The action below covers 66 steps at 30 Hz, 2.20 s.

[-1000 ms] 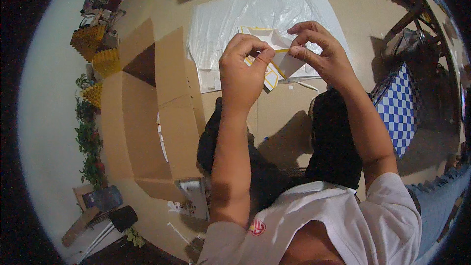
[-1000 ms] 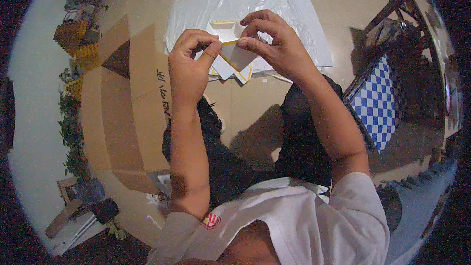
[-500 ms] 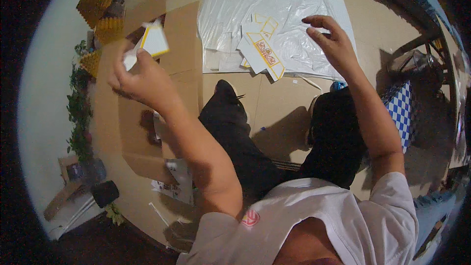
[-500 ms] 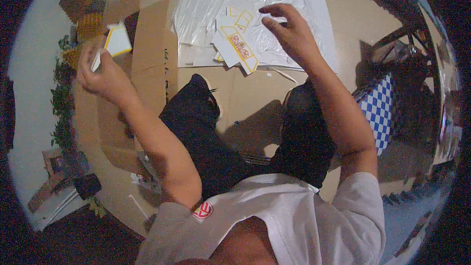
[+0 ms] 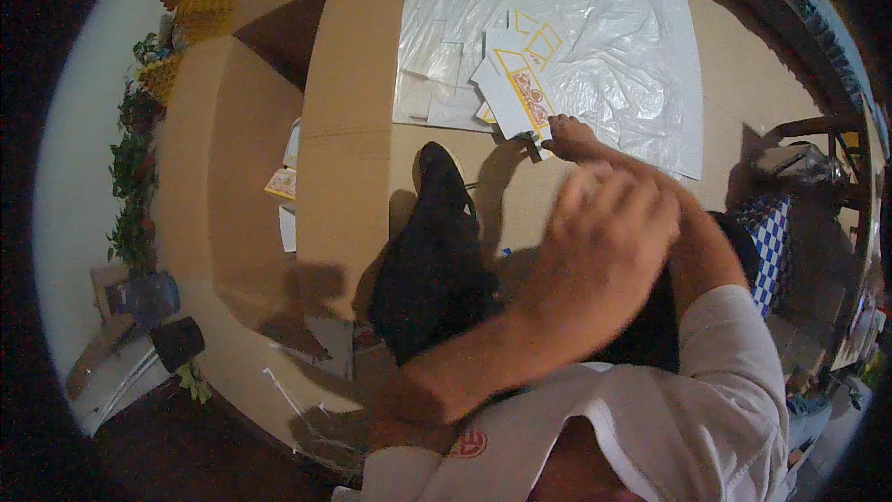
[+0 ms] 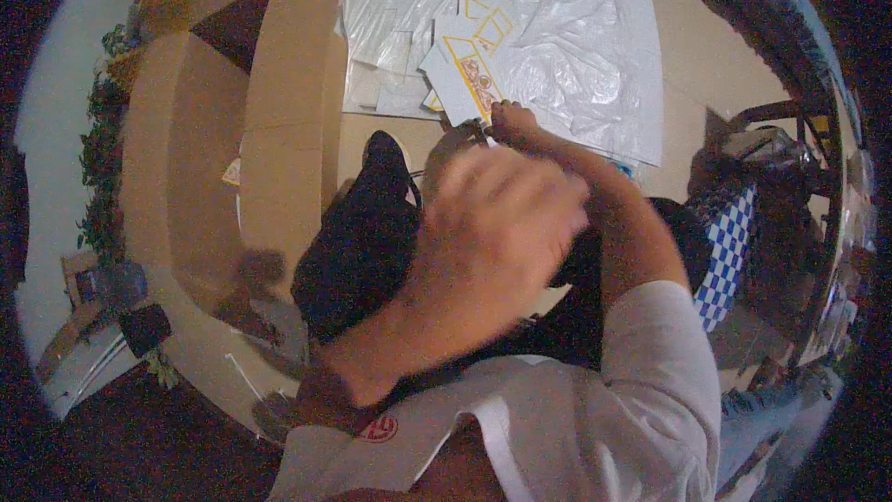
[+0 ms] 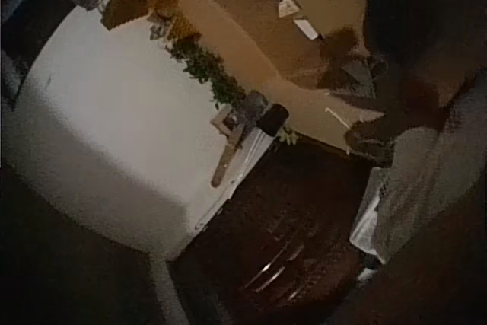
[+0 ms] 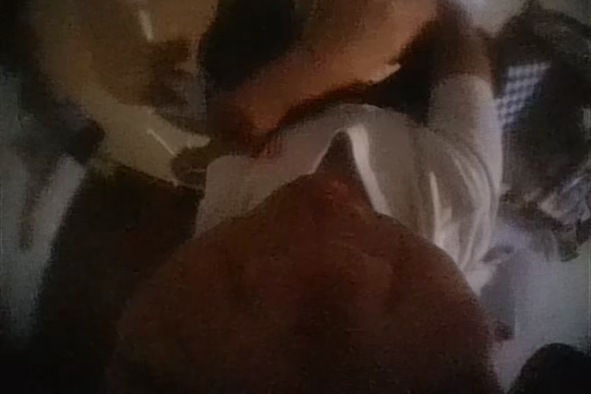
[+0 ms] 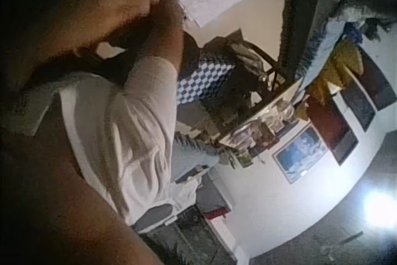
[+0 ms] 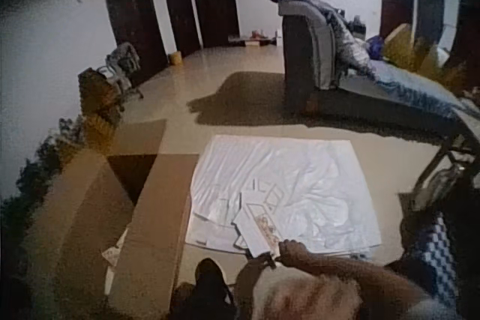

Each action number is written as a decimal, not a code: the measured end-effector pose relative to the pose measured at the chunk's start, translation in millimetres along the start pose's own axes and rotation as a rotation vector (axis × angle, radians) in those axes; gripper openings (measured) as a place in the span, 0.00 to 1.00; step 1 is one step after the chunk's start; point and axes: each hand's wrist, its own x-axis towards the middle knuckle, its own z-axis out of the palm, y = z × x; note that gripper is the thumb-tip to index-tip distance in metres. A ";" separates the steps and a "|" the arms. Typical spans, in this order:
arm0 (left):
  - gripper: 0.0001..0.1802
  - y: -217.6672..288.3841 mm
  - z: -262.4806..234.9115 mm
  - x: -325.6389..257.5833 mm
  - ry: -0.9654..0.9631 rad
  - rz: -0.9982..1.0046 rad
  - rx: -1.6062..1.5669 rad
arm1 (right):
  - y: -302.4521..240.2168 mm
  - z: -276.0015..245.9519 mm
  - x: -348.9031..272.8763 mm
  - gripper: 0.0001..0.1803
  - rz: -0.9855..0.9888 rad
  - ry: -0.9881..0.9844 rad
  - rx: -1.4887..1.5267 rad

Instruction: The person assembles small paper boxes by folding flat sheets and securing the edges with a tape dispenser. They repeatedly fold the paper, apply tape to the seams, and place the finished boxes aside.

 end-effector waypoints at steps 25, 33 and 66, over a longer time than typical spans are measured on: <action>0.18 2.4 -14.2 -0.9 -0.197 -0.079 -0.054 | 5.2 46.3 28.2 0.09 -0.116 0.068 -0.118; 0.16 2.6 -11.2 -3.6 -0.126 -0.028 -0.040 | 13.9 63.2 22.3 0.09 -0.077 0.348 -0.167; 0.16 0.8 -14.2 -0.1 -0.108 -0.099 -0.100 | -6.5 60.1 58.5 0.19 -0.004 0.006 0.269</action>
